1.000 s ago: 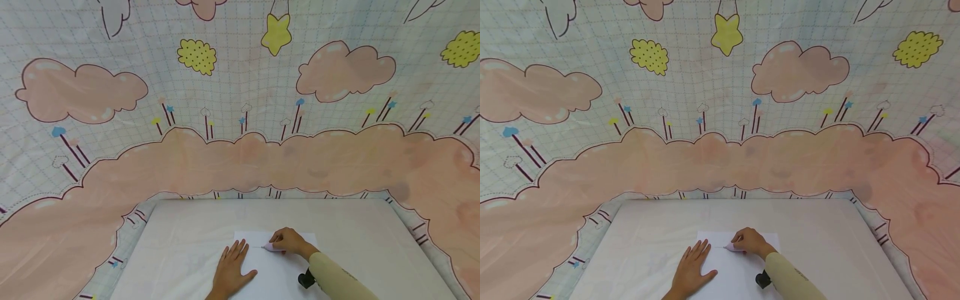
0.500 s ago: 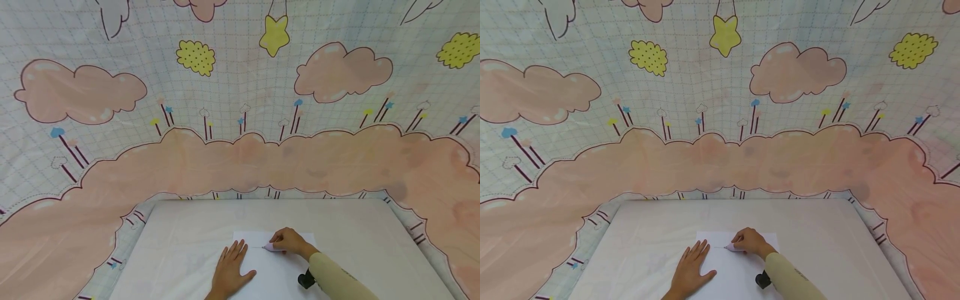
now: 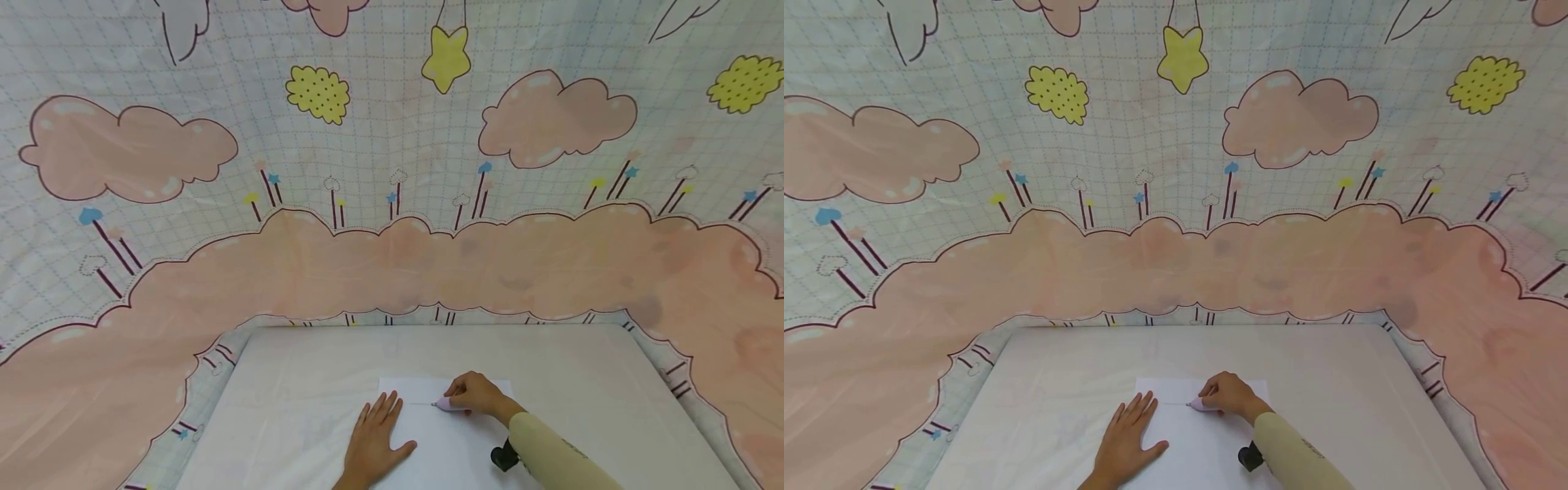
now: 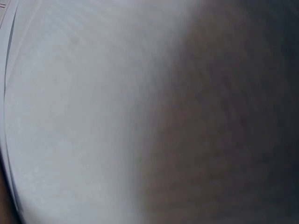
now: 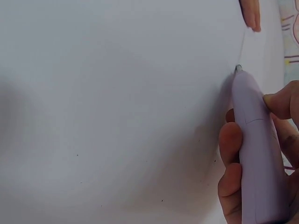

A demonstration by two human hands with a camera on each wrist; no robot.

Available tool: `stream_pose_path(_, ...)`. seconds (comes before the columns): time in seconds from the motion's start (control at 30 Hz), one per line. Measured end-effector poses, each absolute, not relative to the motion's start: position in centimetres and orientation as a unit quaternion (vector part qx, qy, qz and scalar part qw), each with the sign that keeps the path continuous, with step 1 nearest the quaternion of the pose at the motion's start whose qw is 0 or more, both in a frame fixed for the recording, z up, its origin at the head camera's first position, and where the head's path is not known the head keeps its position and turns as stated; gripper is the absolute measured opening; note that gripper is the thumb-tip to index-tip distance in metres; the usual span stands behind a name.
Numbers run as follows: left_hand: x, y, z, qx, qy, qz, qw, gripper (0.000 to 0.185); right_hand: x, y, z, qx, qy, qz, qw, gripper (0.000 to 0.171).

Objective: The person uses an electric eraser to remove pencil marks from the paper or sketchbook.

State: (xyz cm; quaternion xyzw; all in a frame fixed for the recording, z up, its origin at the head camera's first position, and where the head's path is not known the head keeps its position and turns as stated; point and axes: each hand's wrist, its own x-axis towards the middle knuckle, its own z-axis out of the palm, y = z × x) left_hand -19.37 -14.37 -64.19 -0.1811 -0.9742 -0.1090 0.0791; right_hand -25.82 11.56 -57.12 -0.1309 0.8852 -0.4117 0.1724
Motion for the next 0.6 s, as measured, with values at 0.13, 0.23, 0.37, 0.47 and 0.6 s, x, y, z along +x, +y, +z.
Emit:
stream_pose_path(0.13, -19.4, -14.4, -64.2, -0.181, -0.974, -0.111, 0.077, 0.086, -25.8, 11.3, -57.1, -0.135, 0.884, -0.413, 0.171, 0.008)
stream_pose_path(0.23, -19.4, -14.4, -64.2, -0.18, -0.975, -0.111, 0.073, 0.087, -25.9, 11.0, -57.0, -0.141, 0.884, -0.413, 0.17, 0.009)
stream_pose_path(0.37, -19.4, -14.4, -64.1, -0.176, -0.976, -0.112, 0.064, 0.087, -26.1, 10.6, -57.2, -0.146, 0.886, -0.406, 0.168, 0.01)
stream_pose_path(0.47, -19.3, -14.4, -64.0, -0.174, -0.976, -0.112, 0.062, 0.087, -26.2, 10.5, -57.3, -0.147, 0.889, -0.401, 0.167, 0.01)
stream_pose_path(0.6, -19.3, -14.4, -64.0, -0.177, -0.976, -0.108, 0.068, 0.087, -26.1, 10.6, -57.1, -0.142, 0.892, -0.394, 0.169, 0.009)
